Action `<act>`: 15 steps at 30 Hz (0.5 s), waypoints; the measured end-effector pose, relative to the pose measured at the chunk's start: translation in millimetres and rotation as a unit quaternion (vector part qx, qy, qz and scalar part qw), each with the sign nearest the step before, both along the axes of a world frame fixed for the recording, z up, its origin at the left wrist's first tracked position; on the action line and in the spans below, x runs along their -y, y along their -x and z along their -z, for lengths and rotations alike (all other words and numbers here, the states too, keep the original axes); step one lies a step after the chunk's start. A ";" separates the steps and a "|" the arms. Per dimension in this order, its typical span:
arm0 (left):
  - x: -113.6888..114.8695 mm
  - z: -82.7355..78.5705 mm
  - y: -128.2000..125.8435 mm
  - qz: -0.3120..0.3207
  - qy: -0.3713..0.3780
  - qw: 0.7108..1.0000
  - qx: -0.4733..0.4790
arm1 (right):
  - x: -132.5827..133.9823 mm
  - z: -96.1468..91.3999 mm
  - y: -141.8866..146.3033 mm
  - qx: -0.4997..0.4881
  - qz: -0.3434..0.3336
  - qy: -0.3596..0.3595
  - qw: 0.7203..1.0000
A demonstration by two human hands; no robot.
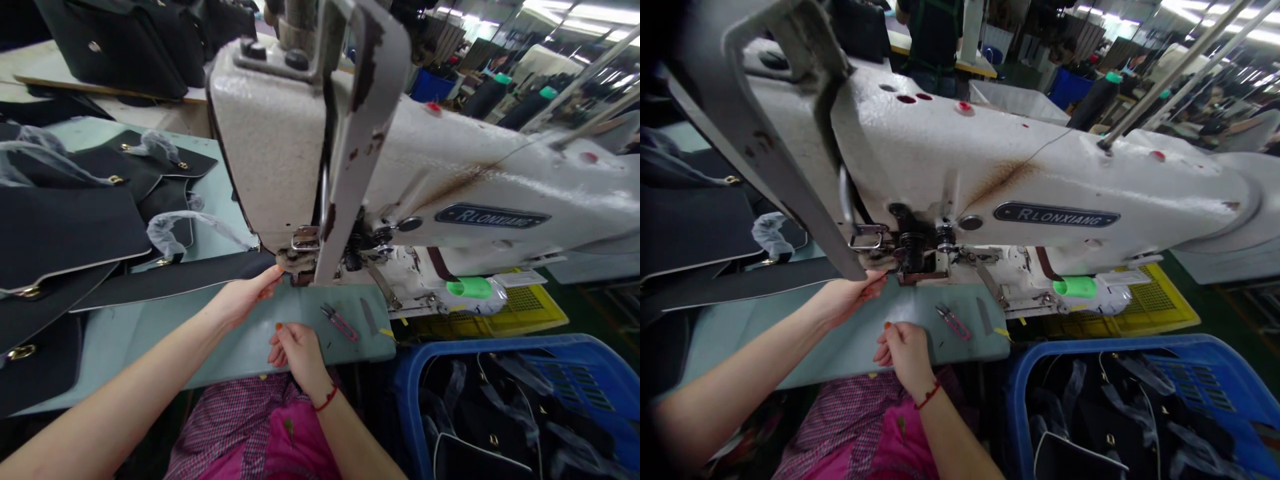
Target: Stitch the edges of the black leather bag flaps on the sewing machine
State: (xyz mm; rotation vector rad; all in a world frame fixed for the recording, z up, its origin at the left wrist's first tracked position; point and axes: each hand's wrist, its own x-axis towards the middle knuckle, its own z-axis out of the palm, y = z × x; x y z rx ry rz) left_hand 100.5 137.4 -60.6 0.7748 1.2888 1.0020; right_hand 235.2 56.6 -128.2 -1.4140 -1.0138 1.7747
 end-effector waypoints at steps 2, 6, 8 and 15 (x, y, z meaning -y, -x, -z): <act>-1.7 2.0 0.6 0.007 -0.005 1.000 0.025 | 1.9 2.9 0.3 0.013 -0.017 -0.013 1.000; -3.4 5.4 -0.8 0.015 -0.021 0.999 0.047 | 2.5 2.3 -2.0 0.017 -0.037 -0.030 0.999; -3.4 6.7 -3.0 0.014 -0.033 0.998 0.059 | 2.9 1.8 -3.7 0.018 -0.044 -0.037 0.998; 2.4 9.8 -15.9 -0.077 -0.016 0.996 0.045 | 4.4 0.2 -8.0 0.022 -0.064 -0.046 0.997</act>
